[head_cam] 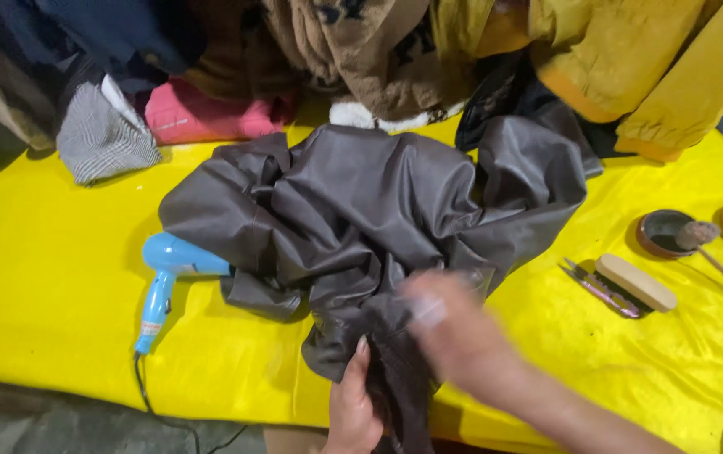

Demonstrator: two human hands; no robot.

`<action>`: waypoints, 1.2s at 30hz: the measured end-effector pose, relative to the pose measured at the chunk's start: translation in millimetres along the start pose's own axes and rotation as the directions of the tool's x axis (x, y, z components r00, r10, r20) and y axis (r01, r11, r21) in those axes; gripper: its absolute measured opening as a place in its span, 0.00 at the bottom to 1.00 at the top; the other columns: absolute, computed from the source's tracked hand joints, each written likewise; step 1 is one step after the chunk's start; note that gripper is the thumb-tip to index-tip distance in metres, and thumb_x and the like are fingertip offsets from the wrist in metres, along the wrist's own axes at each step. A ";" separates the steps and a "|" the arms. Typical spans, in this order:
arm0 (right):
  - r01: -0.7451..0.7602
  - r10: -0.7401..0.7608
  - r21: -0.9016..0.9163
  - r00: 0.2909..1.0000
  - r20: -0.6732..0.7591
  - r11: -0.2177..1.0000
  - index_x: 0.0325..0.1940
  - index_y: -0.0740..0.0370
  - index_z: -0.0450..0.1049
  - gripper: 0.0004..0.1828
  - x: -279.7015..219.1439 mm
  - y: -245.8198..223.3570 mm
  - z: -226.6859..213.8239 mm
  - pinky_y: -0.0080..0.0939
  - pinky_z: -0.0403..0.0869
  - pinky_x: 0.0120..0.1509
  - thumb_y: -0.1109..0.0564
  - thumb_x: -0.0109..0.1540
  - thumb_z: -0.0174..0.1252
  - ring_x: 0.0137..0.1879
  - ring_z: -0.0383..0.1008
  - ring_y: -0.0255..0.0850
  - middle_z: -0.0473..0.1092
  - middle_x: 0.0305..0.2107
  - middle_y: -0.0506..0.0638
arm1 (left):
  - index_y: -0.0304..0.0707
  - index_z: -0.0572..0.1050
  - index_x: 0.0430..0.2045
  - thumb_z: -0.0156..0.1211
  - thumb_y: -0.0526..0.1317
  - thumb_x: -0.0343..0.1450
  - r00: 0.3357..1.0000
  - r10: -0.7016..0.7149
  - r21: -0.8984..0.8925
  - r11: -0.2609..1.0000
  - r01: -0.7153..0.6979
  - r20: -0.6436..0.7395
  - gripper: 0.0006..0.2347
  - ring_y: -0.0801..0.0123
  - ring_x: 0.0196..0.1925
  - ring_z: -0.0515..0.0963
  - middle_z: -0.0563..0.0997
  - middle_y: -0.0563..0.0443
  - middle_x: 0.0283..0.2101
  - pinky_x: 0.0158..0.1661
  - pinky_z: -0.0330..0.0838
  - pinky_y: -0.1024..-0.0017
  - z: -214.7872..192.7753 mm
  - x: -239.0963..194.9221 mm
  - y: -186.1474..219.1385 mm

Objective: The person repairs a tear on a dark leather jacket laid on a yellow surface. They apply a liquid from a spray bottle, rub the area with a sponge, use scissors to trim the torn edge, and apply heat with a blue hairdryer. The person repeats the process on a second tear on the jacket sleeve.

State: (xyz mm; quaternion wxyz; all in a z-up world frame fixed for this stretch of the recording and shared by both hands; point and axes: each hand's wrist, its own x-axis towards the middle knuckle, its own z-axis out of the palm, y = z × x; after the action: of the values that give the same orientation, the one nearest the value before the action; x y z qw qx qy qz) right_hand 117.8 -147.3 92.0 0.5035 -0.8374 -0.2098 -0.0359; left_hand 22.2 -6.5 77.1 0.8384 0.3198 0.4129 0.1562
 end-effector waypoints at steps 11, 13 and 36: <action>0.149 0.016 -0.467 0.944 0.331 0.871 0.67 0.42 0.61 0.27 12.2 61.5 -8.1 0.66 0.74 0.41 0.56 0.64 0.51 0.38 0.77 0.65 0.67 0.55 0.51 | 0.31 0.74 0.59 0.55 0.38 0.68 0.977 -0.133 -0.159 0.981 0.107 -0.164 0.22 0.42 0.59 0.77 0.78 0.38 0.58 0.61 0.70 0.48 19.3 -9.8 0.9; 0.046 -0.012 -0.300 0.993 0.115 0.953 0.65 0.48 0.63 0.25 17.0 47.6 -33.8 0.54 0.72 0.50 0.57 0.64 0.55 0.45 0.76 0.54 0.70 0.54 0.50 | 0.31 0.73 0.60 0.55 0.39 0.68 0.979 -0.131 -0.136 0.985 0.111 -0.155 0.24 0.43 0.61 0.76 0.78 0.39 0.61 0.63 0.69 0.50 20.3 -11.6 5.2; 0.232 -0.227 0.003 0.946 0.231 0.973 0.63 0.52 0.69 0.22 -0.1 17.3 -5.7 0.47 0.67 0.68 0.56 0.64 0.54 0.63 0.72 0.46 0.71 0.58 0.50 | 0.27 0.72 0.62 0.49 0.35 0.71 0.991 -0.066 -0.243 0.969 0.037 -0.116 0.22 0.43 0.64 0.74 0.76 0.34 0.63 0.64 0.67 0.48 25.4 -17.6 -0.4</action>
State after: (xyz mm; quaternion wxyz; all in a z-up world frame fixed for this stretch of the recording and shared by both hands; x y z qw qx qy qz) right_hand 125.3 -159.2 80.4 0.4579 -0.8118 -0.3623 0.0004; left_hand 31.6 -26.4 98.9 0.8477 0.1947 0.4499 0.2027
